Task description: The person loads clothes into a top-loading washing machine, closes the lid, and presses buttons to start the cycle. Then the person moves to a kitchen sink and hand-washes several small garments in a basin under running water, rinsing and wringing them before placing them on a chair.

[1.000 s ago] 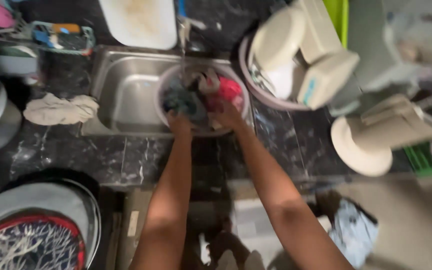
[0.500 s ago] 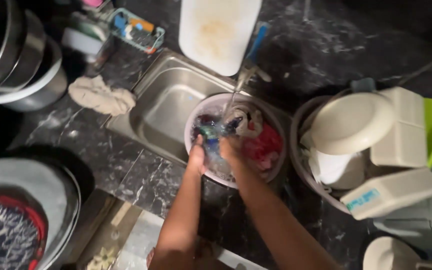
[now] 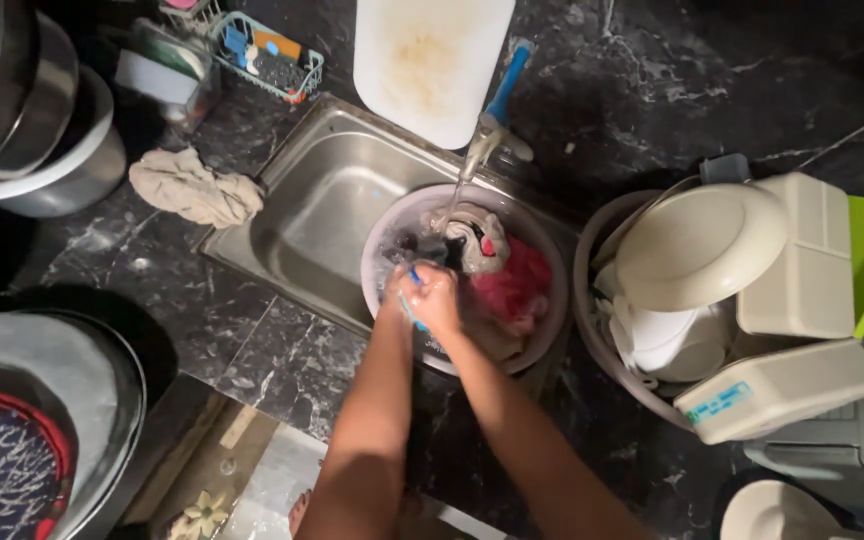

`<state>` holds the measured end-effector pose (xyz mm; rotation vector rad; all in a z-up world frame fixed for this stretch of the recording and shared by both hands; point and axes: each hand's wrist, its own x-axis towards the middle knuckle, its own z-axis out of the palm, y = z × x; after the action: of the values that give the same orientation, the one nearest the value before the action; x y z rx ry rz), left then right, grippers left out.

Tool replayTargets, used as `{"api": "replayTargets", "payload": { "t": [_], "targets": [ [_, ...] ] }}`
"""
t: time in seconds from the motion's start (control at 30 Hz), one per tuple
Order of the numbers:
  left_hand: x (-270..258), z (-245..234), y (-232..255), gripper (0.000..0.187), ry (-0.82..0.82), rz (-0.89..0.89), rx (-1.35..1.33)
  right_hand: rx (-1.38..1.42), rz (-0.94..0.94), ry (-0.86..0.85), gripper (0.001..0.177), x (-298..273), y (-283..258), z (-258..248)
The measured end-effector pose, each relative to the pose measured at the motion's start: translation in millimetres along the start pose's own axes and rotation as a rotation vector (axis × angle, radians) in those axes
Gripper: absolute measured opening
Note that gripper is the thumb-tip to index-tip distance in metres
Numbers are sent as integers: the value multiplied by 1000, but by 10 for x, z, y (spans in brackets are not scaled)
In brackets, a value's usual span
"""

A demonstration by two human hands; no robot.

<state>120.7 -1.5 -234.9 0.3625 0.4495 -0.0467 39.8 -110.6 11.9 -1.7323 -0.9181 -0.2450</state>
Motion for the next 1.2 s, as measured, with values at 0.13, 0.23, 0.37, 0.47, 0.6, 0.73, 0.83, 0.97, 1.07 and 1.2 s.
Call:
{"api": "replayTargets", "payload": {
  "t": [0.13,0.23,0.37,0.47,0.6,0.73,0.83,0.97,1.07,1.2],
  "targets": [
    [-691,453,89,36,248,133,315,-274,348,39,31,142,456,-42],
    [-1227,821,239,37,330,98,392,-555,350,177,38,147,876,-172],
    [-1596,1224,320,41,415,281,263,-534,1,56,32,-269,1309,-172],
    [-1034,771,99,47,460,505,342,-483,-243,-219,36,-487,1675,-120],
    [-412,200,-123,47,453,767,501,-696,84,-289,29,-413,1660,-133],
    [-1145,1015,291,44,440,143,249,-304,329,-286,22,-223,1069,-244],
    [-426,131,113,47,82,-12,158,237,192,-169,12,-198,353,-178],
    [-372,67,23,44,-68,44,170,346,213,-2,8,-263,376,162],
    [-692,584,-20,41,72,64,136,-222,206,187,27,-145,1048,205],
    [-1037,972,96,41,206,89,98,-354,447,267,40,128,1012,-79]
  ]
}}
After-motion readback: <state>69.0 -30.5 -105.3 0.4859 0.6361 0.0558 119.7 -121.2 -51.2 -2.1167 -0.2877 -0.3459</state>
